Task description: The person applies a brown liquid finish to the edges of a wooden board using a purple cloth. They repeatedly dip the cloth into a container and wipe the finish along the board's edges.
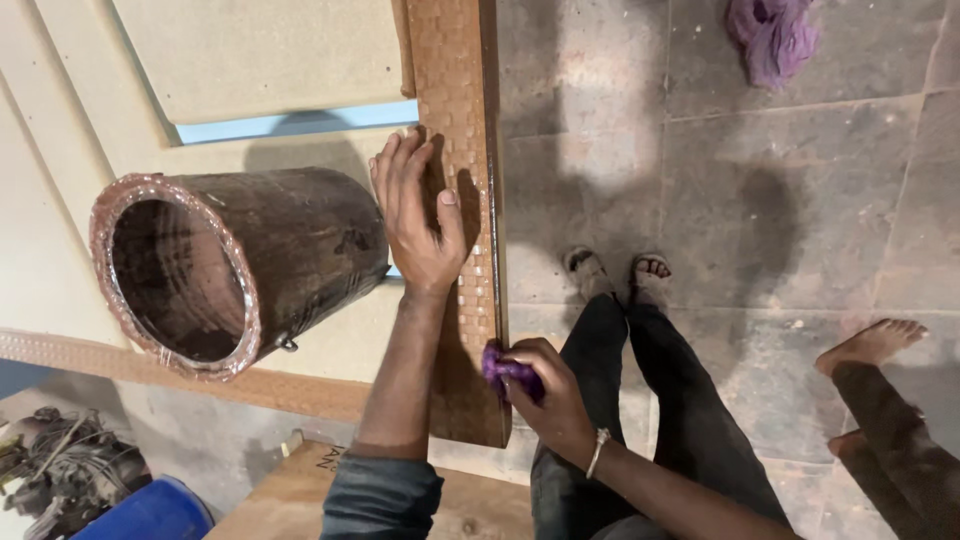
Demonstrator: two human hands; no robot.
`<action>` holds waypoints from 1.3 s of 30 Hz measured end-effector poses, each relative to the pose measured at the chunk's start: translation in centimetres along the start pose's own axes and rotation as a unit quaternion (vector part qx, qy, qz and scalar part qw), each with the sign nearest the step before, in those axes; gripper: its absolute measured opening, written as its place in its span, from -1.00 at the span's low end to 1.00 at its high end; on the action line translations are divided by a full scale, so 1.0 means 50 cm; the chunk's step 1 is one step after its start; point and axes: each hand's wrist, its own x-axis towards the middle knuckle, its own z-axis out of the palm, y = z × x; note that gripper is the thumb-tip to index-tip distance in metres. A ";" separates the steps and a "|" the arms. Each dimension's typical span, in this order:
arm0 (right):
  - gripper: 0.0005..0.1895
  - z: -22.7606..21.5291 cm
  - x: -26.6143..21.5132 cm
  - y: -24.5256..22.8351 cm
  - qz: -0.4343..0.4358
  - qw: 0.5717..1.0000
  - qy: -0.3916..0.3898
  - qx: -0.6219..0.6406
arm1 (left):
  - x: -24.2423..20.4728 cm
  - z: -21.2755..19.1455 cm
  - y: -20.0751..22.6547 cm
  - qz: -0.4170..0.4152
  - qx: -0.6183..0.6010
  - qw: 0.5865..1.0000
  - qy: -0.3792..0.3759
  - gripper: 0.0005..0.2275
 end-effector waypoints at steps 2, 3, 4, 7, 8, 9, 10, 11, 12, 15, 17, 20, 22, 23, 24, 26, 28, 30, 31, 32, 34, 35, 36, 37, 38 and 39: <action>-0.74 0.007 0.001 0.007 0.032 0.999 0.025 -0.006 | -0.002 -0.001 0.001 0.002 0.003 1.000 0.003 -0.62; -0.76 0.014 0.036 0.027 0.077 0.996 0.039 0.005 | -0.001 0.000 0.001 0.002 0.006 1.000 0.004 -0.63; -0.76 0.017 0.095 0.052 0.123 0.991 0.051 0.016 | -0.001 0.001 0.001 0.002 0.008 1.000 0.004 -0.63; -0.77 -0.008 0.288 0.097 0.099 0.992 0.084 -0.005 | 0.000 0.005 -0.004 0.008 0.023 1.000 0.003 -0.63; -0.70 -0.012 0.367 0.105 -0.006 0.994 0.107 0.000 | 0.002 0.007 -0.007 0.013 0.009 1.000 0.004 -0.63; -0.75 -0.025 0.406 0.105 -0.079 0.988 0.128 -0.031 | 0.000 0.006 -0.009 0.016 -0.003 1.000 0.004 -0.63; -0.79 -0.033 0.420 0.103 -0.152 0.976 0.146 -0.062 | -0.002 0.005 -0.012 0.019 -0.016 1.000 0.005 -0.63; -0.76 -0.030 0.394 0.101 -0.138 0.979 0.137 -0.063 | -0.009 0.005 -0.015 0.022 -0.005 1.000 0.005 -0.63; -0.73 -0.026 0.363 0.103 -0.125 0.982 0.127 -0.064 | -0.013 0.004 -0.020 0.025 0.006 1.000 0.004 -0.63; -0.80 -0.006 0.173 0.087 -0.009 0.997 0.043 -0.064 | -0.006 0.016 -0.022 0.044 0.021 0.999 0.016 -0.64; -0.83 0.016 0.005 0.044 0.045 0.996 0.005 -0.082 | -0.014 0.013 -0.021 0.051 0.022 0.998 0.015 -0.64; -0.76 0.025 -0.170 -0.038 0.009 0.998 0.018 -0.057 | -0.022 0.004 -0.014 0.068 0.004 0.998 -0.009 -0.65; -0.79 0.023 -0.174 -0.035 0.066 0.996 0.021 -0.051 | -0.065 -0.020 0.000 0.080 -0.008 0.996 -0.038 -0.64; -0.81 0.027 -0.166 -0.032 0.094 0.994 0.021 -0.045 | -0.095 -0.043 0.009 0.065 -0.004 0.996 -0.057 -0.65; -0.80 0.033 -0.141 -0.023 0.074 0.993 0.050 -0.080 | -0.136 -0.069 0.024 0.050 0.000 0.996 -0.075 -0.65; -0.73 0.031 -0.041 0.012 0.038 0.990 0.063 -0.122 | -0.196 -0.115 0.044 0.034 0.020 0.995 -0.095 -0.65; -0.76 0.020 0.056 0.027 0.057 0.984 0.084 -0.149 | -0.238 -0.145 0.052 0.030 0.051 0.994 -0.091 -0.66; -0.66 0.011 0.104 0.021 -0.007 0.987 0.104 -0.126 | -0.258 -0.152 0.055 0.023 0.031 0.994 -0.100 -0.65; -0.58 0.006 0.112 0.020 -0.032 0.988 0.103 -0.111 | -0.267 -0.152 0.056 0.018 0.020 0.994 -0.106 -0.64; -0.49 0.004 0.111 0.022 -0.056 0.989 0.102 -0.096 | -0.273 -0.149 0.056 0.019 0.022 0.994 -0.102 -0.64; -0.55 0.013 0.026 0.019 -0.077 0.987 0.068 -0.124 | -0.285 -0.143 0.053 0.018 0.029 0.995 -0.095 -0.63; -0.58 0.017 -0.041 0.014 -0.085 0.986 0.050 -0.137 | -0.291 -0.141 0.050 0.020 0.035 0.995 -0.091 -0.63; -0.63 0.031 -0.103 0.006 -0.060 0.990 0.047 -0.118 | -0.294 -0.137 0.047 0.022 0.042 0.995 -0.087 -0.63; -0.68 0.050 -0.151 -0.004 -0.038 0.994 0.044 -0.096 | -0.292 -0.136 0.042 0.026 0.052 0.995 -0.082 -0.63; -0.72 0.055 -0.208 -0.024 -0.017 0.995 0.042 -0.088 | -0.292 -0.133 0.040 0.029 0.058 0.995 -0.079 -0.62; -0.75 0.058 -0.249 -0.039 0.006 0.996 0.042 -0.079 | -0.294 -0.131 0.038 0.033 0.064 0.994 -0.081 -0.62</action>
